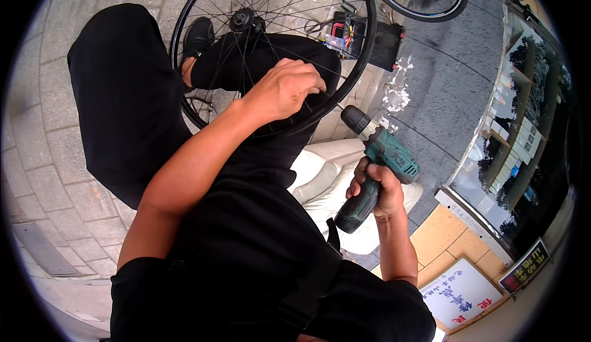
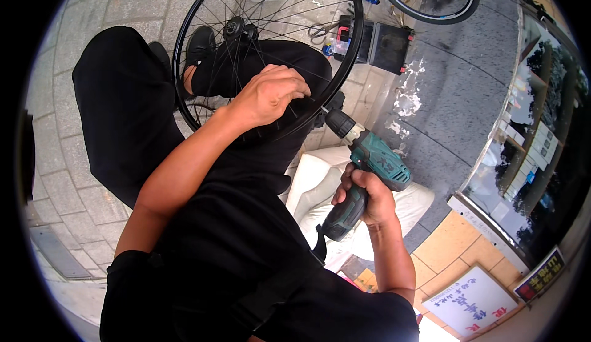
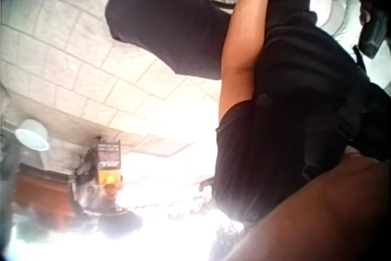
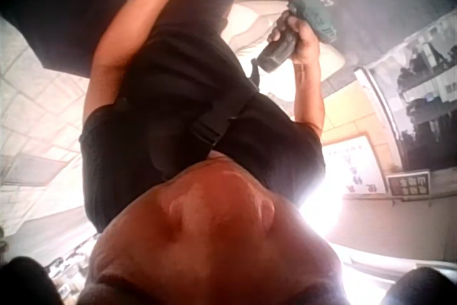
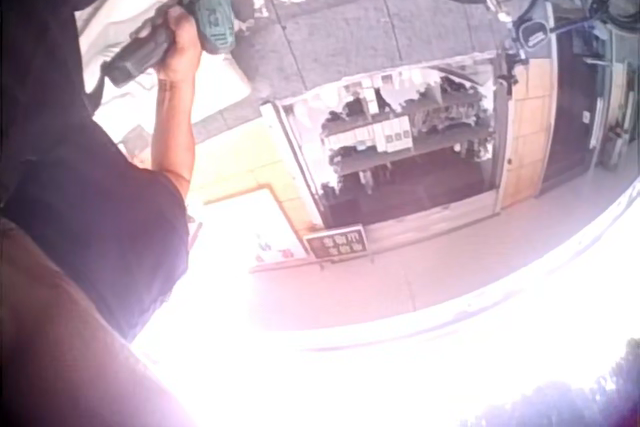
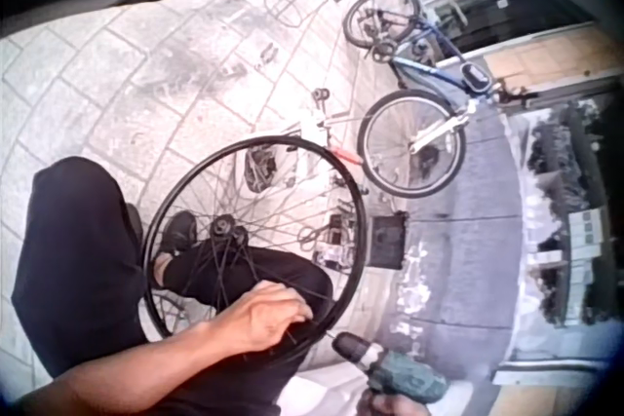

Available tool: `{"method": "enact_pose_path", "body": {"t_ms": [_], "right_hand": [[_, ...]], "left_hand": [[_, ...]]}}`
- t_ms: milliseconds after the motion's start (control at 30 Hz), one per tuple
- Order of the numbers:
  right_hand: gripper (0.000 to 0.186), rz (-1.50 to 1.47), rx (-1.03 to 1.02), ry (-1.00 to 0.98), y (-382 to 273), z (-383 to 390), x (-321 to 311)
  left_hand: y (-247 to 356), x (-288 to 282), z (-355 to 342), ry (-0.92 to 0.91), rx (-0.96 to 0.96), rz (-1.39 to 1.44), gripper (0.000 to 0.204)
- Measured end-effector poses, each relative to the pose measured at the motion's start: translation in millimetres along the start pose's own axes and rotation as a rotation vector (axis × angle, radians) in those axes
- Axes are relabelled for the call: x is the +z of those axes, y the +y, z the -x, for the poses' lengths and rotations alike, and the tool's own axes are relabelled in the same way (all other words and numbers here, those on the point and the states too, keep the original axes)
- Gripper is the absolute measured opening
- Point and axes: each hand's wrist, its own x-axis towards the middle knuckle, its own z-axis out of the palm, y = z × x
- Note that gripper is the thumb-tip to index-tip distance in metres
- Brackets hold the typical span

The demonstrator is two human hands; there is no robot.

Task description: The person uses a cordless drill to tighten or loosen spokes on a bicycle wheel held between their legs. They repeatedly reposition the wheel and apply the drill to different spoke nipples around the rim.

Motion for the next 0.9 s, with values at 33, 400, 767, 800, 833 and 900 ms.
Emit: {"method": "enact_pose_path", "body": {"t_ms": [33,400,767,800,833,900], "right_hand": [[0.028,0.000,-0.002,0.000,-0.1,-0.1,0.2],[0.028,0.023,-0.004,-0.015,-2.2,-2.5,-4.4],[0.028,0.043,-0.013,-0.009,-4.2,-4.8,-5.9],[0.028,0.046,-0.004,-0.010,-5.0,-4.6,-5.9],[0.028,0.043,-0.006,-0.016,-4.6,-4.8,-6.2],[0.028,0.037,-0.012,-0.027,-3.4,-5.1,-6.8]], "left_hand": [[0.5,0.0,-0.1,0.002,0.001,0.003,0.014],[0.1,0.2,1.2,0.013,0.018,-0.010,0.015],[1.8,-0.5,1.1,0.038,0.040,-0.023,0.016],[1.4,-0.4,1.2,0.040,0.043,-0.024,0.016],[2.0,-0.7,1.1,0.040,0.044,-0.024,0.016],[3.4,-1.4,1.0,0.038,0.045,-0.024,0.016]]}}
